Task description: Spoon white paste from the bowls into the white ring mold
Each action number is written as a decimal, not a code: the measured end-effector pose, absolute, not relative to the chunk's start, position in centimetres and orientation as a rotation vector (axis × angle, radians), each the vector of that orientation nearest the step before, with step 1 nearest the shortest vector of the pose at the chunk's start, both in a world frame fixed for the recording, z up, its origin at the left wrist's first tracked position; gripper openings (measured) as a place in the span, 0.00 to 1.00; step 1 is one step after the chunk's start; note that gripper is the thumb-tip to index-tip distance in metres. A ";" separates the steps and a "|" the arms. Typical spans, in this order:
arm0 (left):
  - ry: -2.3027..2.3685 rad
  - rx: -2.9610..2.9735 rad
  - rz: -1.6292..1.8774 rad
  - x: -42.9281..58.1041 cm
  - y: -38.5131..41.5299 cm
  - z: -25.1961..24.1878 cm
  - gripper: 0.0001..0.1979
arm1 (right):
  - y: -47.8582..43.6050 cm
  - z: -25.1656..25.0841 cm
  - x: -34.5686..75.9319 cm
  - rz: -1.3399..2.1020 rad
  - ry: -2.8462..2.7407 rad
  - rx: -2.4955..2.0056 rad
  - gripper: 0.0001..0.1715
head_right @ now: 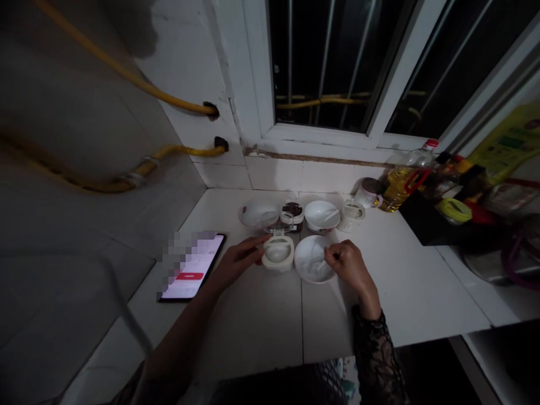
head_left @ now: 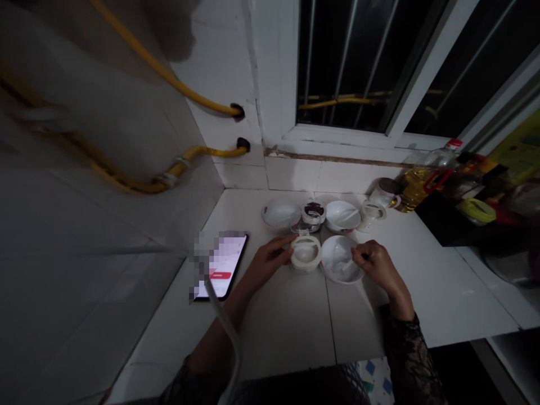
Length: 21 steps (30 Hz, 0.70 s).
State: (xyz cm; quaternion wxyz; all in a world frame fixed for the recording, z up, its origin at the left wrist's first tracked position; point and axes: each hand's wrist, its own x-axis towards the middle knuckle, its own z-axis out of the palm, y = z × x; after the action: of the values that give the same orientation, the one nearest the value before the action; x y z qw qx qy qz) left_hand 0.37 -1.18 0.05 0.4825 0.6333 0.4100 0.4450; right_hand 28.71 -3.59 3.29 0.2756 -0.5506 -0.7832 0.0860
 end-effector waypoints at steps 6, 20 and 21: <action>1.005 1.537 1.080 0.4 -1.2 0.3 0.21 | -3.6 3.2 28.1 0.302 -2.077 -1.440 0.25; 1.004 1.570 1.081 0.3 -1.2 0.2 0.20 | -3.5 3.1 28.3 0.237 -1.947 -1.446 0.25; 1.002 1.575 1.083 0.3 -1.2 0.1 0.20 | -3.5 3.1 28.2 0.213 -1.992 -1.423 0.25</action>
State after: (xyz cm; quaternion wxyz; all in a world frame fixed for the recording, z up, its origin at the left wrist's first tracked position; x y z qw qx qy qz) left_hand 0.27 -1.23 0.13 0.4720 0.6433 0.4095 0.4423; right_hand 28.24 -3.50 3.13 0.3356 -0.5455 -0.7636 0.0816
